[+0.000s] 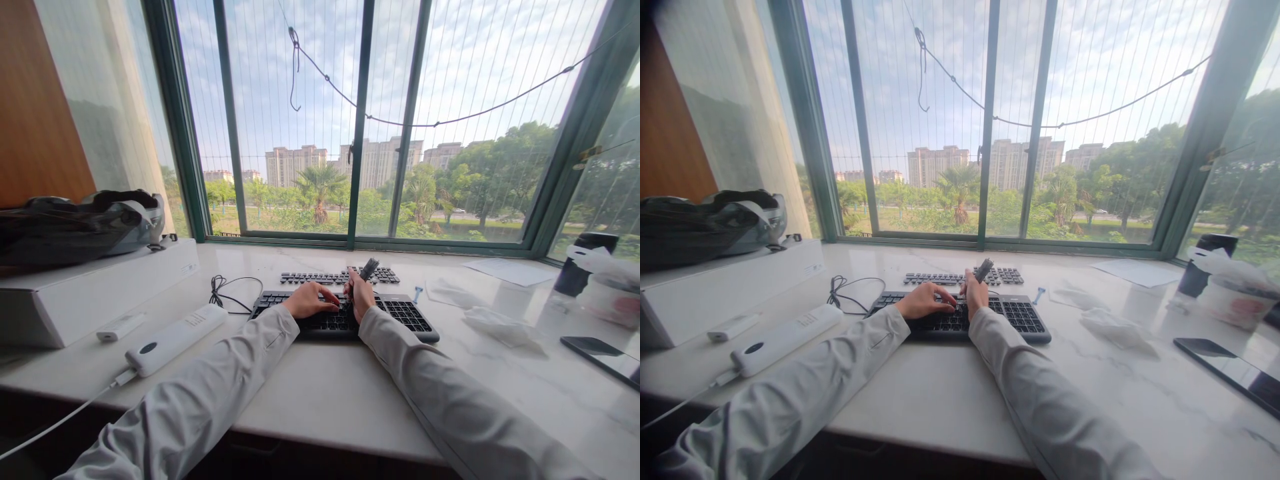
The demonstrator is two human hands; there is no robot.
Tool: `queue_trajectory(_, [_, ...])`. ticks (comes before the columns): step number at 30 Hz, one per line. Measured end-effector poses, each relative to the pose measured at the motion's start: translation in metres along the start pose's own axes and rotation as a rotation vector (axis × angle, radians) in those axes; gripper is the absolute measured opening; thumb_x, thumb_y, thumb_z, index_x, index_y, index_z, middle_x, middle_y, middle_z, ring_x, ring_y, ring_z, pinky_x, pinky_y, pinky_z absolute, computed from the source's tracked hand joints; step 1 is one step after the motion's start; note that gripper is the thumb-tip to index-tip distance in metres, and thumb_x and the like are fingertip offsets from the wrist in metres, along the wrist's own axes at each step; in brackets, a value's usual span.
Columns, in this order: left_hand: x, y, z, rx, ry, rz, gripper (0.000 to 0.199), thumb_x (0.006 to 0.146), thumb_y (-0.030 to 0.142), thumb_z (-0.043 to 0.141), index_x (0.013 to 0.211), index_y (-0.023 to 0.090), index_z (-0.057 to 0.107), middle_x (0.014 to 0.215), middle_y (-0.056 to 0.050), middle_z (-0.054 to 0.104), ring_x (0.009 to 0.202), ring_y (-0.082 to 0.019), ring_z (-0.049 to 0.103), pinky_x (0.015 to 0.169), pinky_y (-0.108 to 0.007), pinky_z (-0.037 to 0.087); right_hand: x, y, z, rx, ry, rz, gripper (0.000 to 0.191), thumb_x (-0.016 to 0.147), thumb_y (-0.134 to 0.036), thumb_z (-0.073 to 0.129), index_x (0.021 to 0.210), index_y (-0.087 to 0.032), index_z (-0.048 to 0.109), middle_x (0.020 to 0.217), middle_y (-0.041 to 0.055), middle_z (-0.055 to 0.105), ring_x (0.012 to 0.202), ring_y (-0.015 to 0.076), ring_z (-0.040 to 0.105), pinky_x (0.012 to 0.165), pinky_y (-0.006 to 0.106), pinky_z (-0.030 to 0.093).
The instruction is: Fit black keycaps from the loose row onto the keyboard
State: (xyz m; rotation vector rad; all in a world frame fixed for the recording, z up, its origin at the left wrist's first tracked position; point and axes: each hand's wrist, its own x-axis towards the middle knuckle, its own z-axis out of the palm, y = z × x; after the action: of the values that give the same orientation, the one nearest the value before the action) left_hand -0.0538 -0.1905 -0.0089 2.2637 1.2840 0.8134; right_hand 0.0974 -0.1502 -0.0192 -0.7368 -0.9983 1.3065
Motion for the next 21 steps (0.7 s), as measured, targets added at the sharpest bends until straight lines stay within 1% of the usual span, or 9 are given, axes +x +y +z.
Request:
queue_trajectory(3, [0.000, 0.000, 0.000, -0.004, 0.000, 0.007, 0.034, 0.069, 0.044, 0.068, 0.092, 0.020, 0.075, 0.087, -0.003, 0.073, 0.088, -0.019, 0.064, 0.082, -0.026, 0.045, -0.003, -0.002, 0.006, 0.078, 0.022, 0.047, 0.041, 0.076, -0.041, 0.060, 0.051, -0.021, 0.035, 0.043, -0.0052, 0.038, 0.041, 0.0082, 0.037, 0.039, 0.024, 0.029])
queue_trajectory(6, [0.000, 0.000, -0.001, -0.005, -0.005, 0.013, 0.033, 0.069, 0.044, 0.069, 0.091, 0.019, 0.075, 0.088, -0.003, 0.073, 0.088, -0.019, 0.064, 0.081, -0.025, 0.045, -0.006, -0.003, 0.010, 0.157, 0.007, 0.049, 0.041, 0.074, -0.038, 0.063, 0.053, -0.021, 0.033, 0.044, -0.0064, 0.034, 0.041, 0.0073, 0.034, 0.039, 0.024, 0.029])
queue_trajectory(10, [0.000, 0.001, -0.001, 0.004, 0.002, 0.013, 0.033, 0.069, 0.043, 0.069, 0.091, 0.020, 0.075, 0.088, -0.003, 0.073, 0.088, -0.019, 0.064, 0.082, -0.026, 0.045, -0.005, -0.002, 0.010, 0.167, 0.001, 0.024, 0.042, 0.073, -0.038, 0.065, 0.053, -0.022, 0.031, 0.044, -0.0073, 0.031, 0.040, 0.0069, 0.031, 0.037, 0.024, 0.026])
queue_trajectory(14, [0.000, 0.001, 0.000, 0.004, 0.006, 0.006, 0.034, 0.069, 0.044, 0.068, 0.091, 0.019, 0.075, 0.088, -0.002, 0.073, 0.088, -0.019, 0.064, 0.083, -0.026, 0.045, -0.004, -0.001, 0.009, 0.176, 0.003, 0.046, 0.043, 0.073, -0.041, 0.065, 0.054, -0.022, 0.031, 0.043, -0.0073, 0.032, 0.040, 0.0070, 0.031, 0.036, 0.023, 0.026])
queue_trajectory(17, [0.000, 0.001, 0.000, 0.005, 0.006, 0.010, 0.033, 0.069, 0.044, 0.069, 0.090, 0.020, 0.075, 0.087, -0.002, 0.073, 0.087, -0.019, 0.064, 0.082, -0.025, 0.045, -0.006, -0.001, 0.010, 0.156, 0.012, 0.062, 0.043, 0.073, -0.044, 0.064, 0.055, -0.022, 0.031, 0.043, -0.0071, 0.033, 0.039, 0.0069, 0.030, 0.034, 0.023, 0.021])
queue_trajectory(21, [0.000, 0.001, 0.000, 0.009, 0.005, 0.004, 0.033, 0.069, 0.044, 0.069, 0.090, 0.019, 0.075, 0.087, -0.002, 0.073, 0.086, -0.018, 0.064, 0.081, -0.025, 0.044, -0.006, 0.000, 0.013, 0.099, 0.005, 0.040, 0.046, 0.072, -0.048, 0.064, 0.055, -0.022, 0.030, 0.042, -0.0078, 0.031, 0.036, 0.0061, 0.024, 0.033, 0.023, 0.013])
